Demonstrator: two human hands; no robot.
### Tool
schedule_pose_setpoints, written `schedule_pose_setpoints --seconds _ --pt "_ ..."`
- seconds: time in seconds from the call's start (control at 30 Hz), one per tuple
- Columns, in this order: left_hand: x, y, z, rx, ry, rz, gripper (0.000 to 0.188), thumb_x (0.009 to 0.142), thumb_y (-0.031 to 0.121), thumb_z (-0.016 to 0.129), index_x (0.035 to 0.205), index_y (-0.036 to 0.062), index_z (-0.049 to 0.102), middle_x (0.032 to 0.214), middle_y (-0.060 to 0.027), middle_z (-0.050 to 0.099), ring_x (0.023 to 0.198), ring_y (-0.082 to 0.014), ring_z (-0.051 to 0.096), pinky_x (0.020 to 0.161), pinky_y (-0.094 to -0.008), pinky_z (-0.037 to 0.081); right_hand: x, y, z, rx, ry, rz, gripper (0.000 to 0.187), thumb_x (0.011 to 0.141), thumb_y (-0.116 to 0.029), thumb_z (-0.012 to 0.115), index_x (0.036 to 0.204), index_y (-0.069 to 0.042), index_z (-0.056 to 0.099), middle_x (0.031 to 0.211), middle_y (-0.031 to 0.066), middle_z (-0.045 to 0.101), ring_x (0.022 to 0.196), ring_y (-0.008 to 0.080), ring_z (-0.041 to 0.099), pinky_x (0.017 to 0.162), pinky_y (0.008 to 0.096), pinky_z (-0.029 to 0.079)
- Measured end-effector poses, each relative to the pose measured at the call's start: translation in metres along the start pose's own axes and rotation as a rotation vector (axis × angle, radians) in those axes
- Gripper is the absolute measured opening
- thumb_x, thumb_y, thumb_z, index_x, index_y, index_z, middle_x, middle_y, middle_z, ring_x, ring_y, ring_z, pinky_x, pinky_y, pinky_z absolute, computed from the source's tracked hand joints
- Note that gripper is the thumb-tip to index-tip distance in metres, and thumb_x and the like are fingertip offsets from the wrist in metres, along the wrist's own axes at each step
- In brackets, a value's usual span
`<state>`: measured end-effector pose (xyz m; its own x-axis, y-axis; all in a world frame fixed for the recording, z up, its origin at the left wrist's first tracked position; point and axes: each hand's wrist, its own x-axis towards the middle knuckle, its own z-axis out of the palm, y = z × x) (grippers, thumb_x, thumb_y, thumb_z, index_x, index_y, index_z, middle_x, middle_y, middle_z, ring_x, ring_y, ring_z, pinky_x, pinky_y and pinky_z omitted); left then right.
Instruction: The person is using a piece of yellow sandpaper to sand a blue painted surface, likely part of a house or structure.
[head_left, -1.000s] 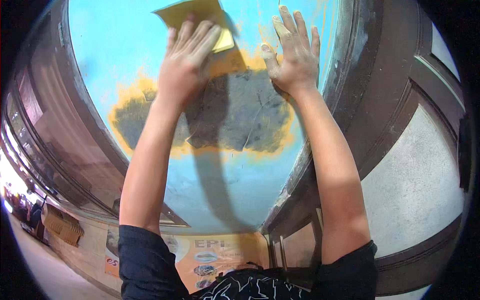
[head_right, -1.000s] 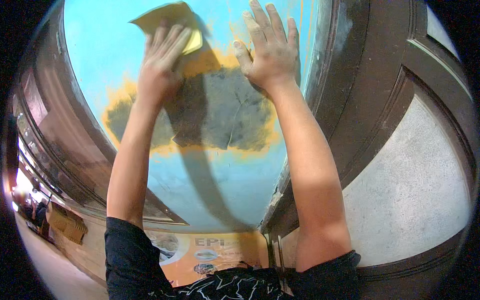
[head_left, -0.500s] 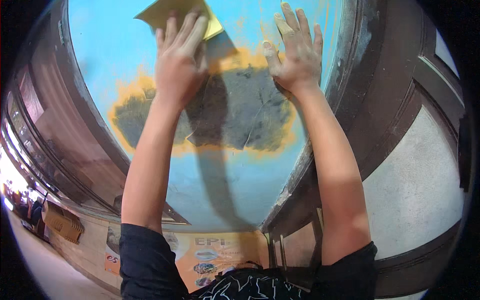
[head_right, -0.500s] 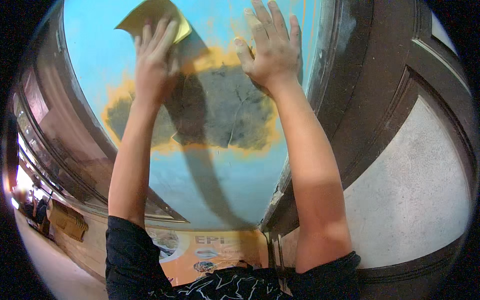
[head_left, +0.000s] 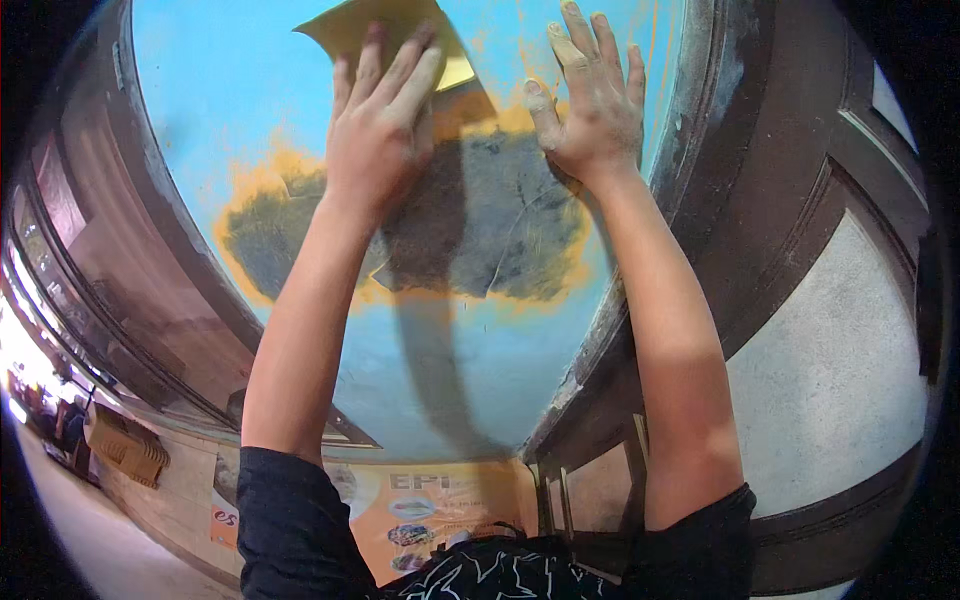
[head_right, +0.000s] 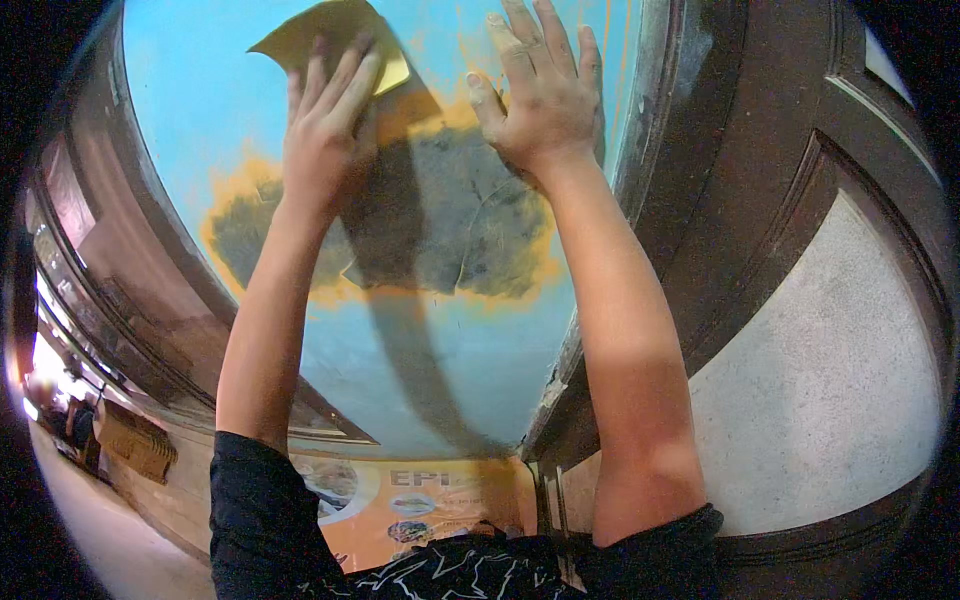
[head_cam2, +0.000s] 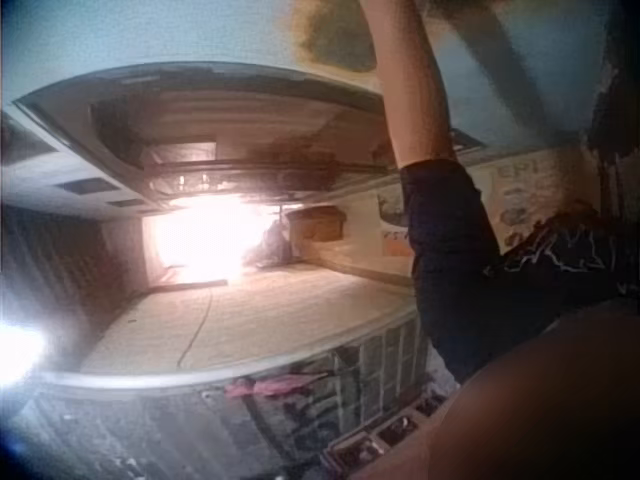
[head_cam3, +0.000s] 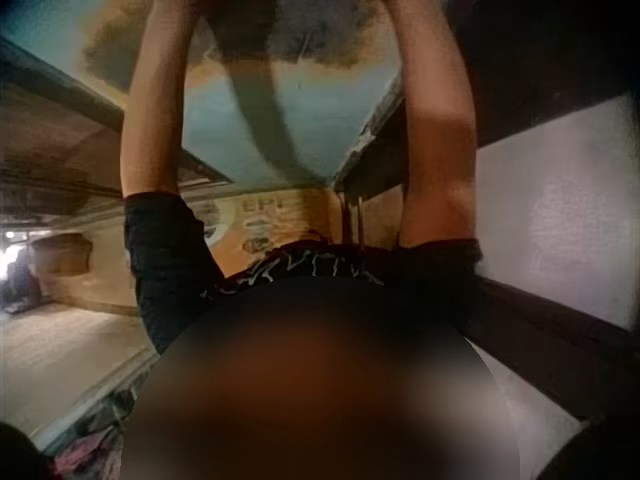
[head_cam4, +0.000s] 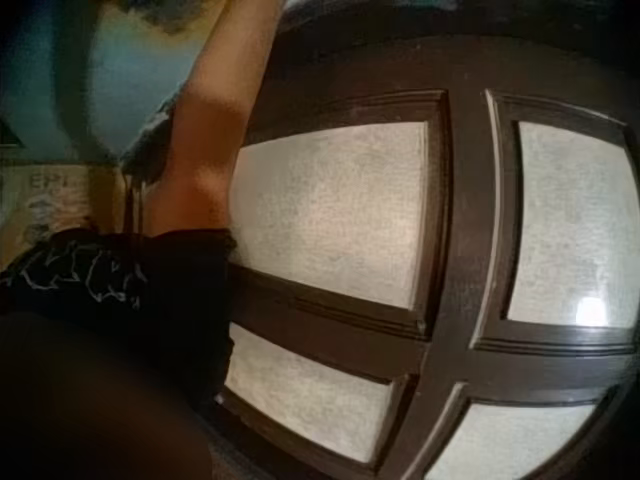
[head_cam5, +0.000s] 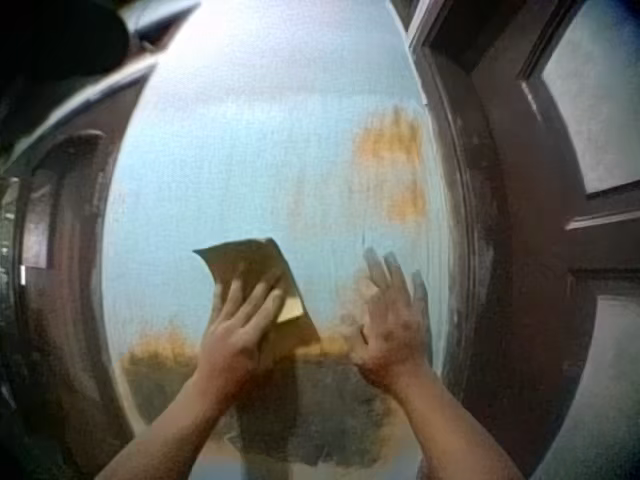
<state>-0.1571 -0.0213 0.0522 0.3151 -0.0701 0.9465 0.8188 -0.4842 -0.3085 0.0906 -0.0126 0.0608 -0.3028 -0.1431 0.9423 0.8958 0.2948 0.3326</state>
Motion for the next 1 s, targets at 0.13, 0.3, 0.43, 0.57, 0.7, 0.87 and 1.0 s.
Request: schedule_pose_setpoints --seconds 0.13,0.3,0.43,0.57,0.7,0.87,1.0 --pt "-0.022 0.017 0.006 -0.003 -0.121 0.149 0.052 0.088 0.009 0.063 0.138 0.0175 0.063 0.143 -0.0028 0.062 0.145 -0.0335 0.047 0.121 -0.057 0.032 0.007 -0.005 -0.001 0.01 -0.004 0.008 0.055 0.096 -0.038 0.063 0.145 -0.017 0.052 0.164 0.0035 0.043 0.151 0.0323 0.039 0.123 0.0595 0.02" --pt "-0.022 0.001 -0.003 0.012 -0.124 0.124 0.052 0.088 0.006 0.061 0.139 0.0156 0.062 0.143 -0.003 0.062 0.143 -0.0329 0.048 0.12 -0.0567 0.033 0.014 -0.018 -0.018 0.029 -0.167 0.115 0.056 0.095 -0.03 0.059 0.146 -0.008 0.046 0.166 0.0141 0.037 0.152 0.0412 0.035 0.123 0.0631 0.022" --pt "-0.004 -0.022 -0.014 0.068 0.017 0.022 0.049 0.092 0.007 0.061 0.14 0.0125 0.06 0.151 -0.0037 0.057 0.147 -0.0363 0.044 0.118 -0.0602 0.034 0.017 -0.025 -0.023 -0.01 -0.26 0.162 0.059 0.095 -0.031 0.059 0.147 -0.009 0.045 0.168 0.0121 0.033 0.154 0.0397 0.031 0.124 0.0634 0.021" --pt "-0.012 -0.025 -0.015 0.058 -0.003 0.039 0.051 0.092 0.007 0.062 0.142 0.015 0.06 0.15 -0.003 0.058 0.146 -0.0345 0.046 0.12 -0.0586 0.033 0.014 -0.026 -0.021 -0.002 -0.22 0.126 0.059 0.094 -0.029 0.059 0.147 -0.01 0.044 0.168 0.0123 0.034 0.154 0.0392 0.031 0.124 0.0641 0.021" --pt "-0.028 -0.014 -0.009 0.036 -0.198 0.214 0.056 0.091 0.008 0.064 0.145 0.0187 0.059 0.15 -0.0035 0.059 0.146 -0.0351 0.047 0.123 -0.0562 0.032 0.01 -0.006 0.0 -0.002 -0.101 0.044 0.059 0.095 -0.034 0.06 0.149 -0.013 0.047 0.166 0.0082 0.038 0.153 0.0353 0.033 0.124 0.0612 0.019" --pt "-0.017 -0.037 -0.007 -0.005 -0.169 0.174 0.053 0.087 0.008 0.064 0.139 0.0177 0.064 0.145 -0.0013 0.062 0.146 -0.0292 0.048 0.12 -0.0538 0.036 0.008 -0.003 0.011 -0.003 -0.025 0.035 0.053 0.096 -0.039 0.063 0.144 -0.018 0.053 0.164 0.0025 0.043 0.152 0.0322 0.038 0.123 0.0589 0.02" --pt "-0.005 -0.065 -0.01 0.053 -0.014 0.115 0.052 0.087 0.005 0.063 0.139 0.0132 0.062 0.146 -0.005 0.061 0.146 -0.0352 0.047 0.119 -0.0573 0.035 0.006 0.0 0.014 -0.002 -0.005 0.01 0.053 0.096 -0.04 0.063 0.144 -0.018 0.053 0.164 0.0031 0.043 0.15 0.0331 0.039 0.123 0.0596 0.02"
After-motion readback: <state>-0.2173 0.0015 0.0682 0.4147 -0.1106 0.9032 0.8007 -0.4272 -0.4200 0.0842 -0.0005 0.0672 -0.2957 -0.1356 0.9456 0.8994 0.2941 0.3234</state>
